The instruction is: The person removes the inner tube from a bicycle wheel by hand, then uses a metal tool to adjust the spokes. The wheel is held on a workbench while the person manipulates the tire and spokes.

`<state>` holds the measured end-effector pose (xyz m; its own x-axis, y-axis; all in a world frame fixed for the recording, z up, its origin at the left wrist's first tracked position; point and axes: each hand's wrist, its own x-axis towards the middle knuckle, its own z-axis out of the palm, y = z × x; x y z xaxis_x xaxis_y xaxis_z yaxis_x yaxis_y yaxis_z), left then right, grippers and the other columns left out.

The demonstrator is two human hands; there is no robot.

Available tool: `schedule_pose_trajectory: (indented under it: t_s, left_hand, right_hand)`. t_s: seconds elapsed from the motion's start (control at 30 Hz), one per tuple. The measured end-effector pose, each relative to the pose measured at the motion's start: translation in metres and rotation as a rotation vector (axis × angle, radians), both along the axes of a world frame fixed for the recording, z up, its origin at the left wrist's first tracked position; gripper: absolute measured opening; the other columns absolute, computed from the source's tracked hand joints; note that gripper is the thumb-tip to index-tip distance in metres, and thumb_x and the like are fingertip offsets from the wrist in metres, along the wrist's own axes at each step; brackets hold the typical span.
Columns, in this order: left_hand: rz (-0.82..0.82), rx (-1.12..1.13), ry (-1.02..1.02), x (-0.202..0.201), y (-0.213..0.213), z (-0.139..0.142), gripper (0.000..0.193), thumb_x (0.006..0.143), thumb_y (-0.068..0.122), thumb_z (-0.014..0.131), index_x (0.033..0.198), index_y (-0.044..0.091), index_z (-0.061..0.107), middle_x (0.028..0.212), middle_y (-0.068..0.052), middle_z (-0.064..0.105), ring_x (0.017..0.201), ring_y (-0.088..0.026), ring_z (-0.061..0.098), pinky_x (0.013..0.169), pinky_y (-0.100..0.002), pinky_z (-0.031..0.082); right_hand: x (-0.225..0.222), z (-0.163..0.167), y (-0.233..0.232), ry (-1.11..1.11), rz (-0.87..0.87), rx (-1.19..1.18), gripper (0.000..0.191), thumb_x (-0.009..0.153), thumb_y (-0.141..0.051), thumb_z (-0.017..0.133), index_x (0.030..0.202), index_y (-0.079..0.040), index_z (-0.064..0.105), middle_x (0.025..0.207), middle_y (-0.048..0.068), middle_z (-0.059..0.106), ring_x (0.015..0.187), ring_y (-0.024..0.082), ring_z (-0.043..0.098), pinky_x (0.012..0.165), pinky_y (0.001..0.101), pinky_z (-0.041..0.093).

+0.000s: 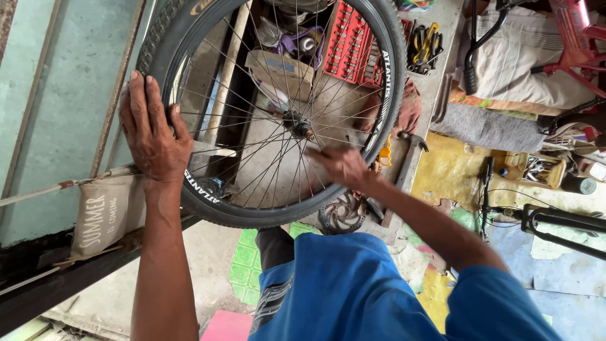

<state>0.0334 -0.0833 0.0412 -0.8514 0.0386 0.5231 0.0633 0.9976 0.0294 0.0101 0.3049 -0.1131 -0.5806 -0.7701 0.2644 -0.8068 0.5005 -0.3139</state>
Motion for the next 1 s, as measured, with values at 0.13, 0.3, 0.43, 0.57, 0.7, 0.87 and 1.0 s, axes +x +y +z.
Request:
schedule_pose_trajectory:
  t_s: [0.13,0.3,0.43,0.57,0.7,0.87,1.0]
  left_hand:
    - [0.022,0.001,-0.019,0.0,0.002,0.0,0.052,0.119,0.017,0.06,0.165,0.001,0.04,0.169,-0.017,0.034,0.153,-0.038,0.042,0.129,-0.052,0.041]
    - [0.009,0.007,0.0,-0.001,0.004,0.001,0.05,0.12,0.017,0.059,0.165,0.002,0.04,0.17,-0.016,0.033,0.154,-0.037,0.042,0.129,-0.051,0.041]
    - [0.017,0.013,-0.01,0.0,0.007,0.001,0.051,0.119,0.017,0.058,0.164,0.002,0.04,0.169,-0.016,0.034,0.152,-0.039,0.041,0.129,-0.05,0.041]
    - [-0.001,0.019,0.002,-0.001,0.007,0.001,0.052,0.119,0.017,0.058,0.165,0.004,0.038,0.169,-0.014,0.033,0.153,-0.036,0.041,0.13,-0.05,0.041]
    - [-0.003,0.017,0.007,-0.001,0.006,0.0,0.051,0.12,0.018,0.057,0.166,0.004,0.038,0.169,-0.015,0.033,0.153,-0.038,0.041,0.13,-0.049,0.042]
    - [0.001,0.002,0.006,-0.001,0.005,-0.001,0.049,0.122,0.018,0.057,0.166,0.004,0.039,0.17,-0.014,0.033,0.155,-0.036,0.04,0.13,-0.05,0.041]
    - [0.007,-0.008,0.007,-0.002,0.007,0.001,0.05,0.121,0.019,0.057,0.165,0.004,0.04,0.17,-0.013,0.033,0.154,-0.036,0.039,0.13,-0.048,0.041]
  right_hand:
    - [-0.042,0.013,-0.001,0.114,0.116,0.333,0.059,0.092,-0.005,0.059,0.143,-0.034,0.055,0.092,0.007,0.067,0.054,0.013,0.054,0.041,0.0267,0.043]
    - [-0.038,0.005,0.018,-0.022,0.138,0.468,0.059,0.096,-0.006,0.055,0.152,-0.026,0.05,0.106,0.007,0.069,0.05,0.011,0.052,0.044,0.0267,0.046]
    - [-0.018,-0.02,0.033,-0.144,0.076,0.417,0.067,0.093,-0.003,0.057,0.155,-0.026,0.049,0.109,0.007,0.071,0.053,0.011,0.055,0.05,0.0301,0.05]
    - [0.016,-0.037,0.046,-0.35,0.06,0.594,0.077,0.082,0.002,0.061,0.152,-0.029,0.053,0.12,0.01,0.073,0.057,0.013,0.059,0.051,0.0333,0.054]
    - [0.021,-0.03,0.046,-0.235,0.106,0.373,0.069,0.074,0.001,0.058,0.138,-0.024,0.061,0.12,0.011,0.072,0.058,0.021,0.066,0.045,0.0361,0.055]
    - [-0.01,-0.005,0.033,-0.028,0.051,0.107,0.064,0.084,0.001,0.06,0.144,-0.02,0.063,0.1,0.003,0.069,0.07,0.017,0.062,0.057,0.0329,0.052]
    - [-0.003,-0.012,0.032,-0.068,-0.021,0.055,0.059,0.088,0.006,0.058,0.141,-0.019,0.065,0.111,0.008,0.073,0.055,0.017,0.06,0.045,0.0332,0.05]
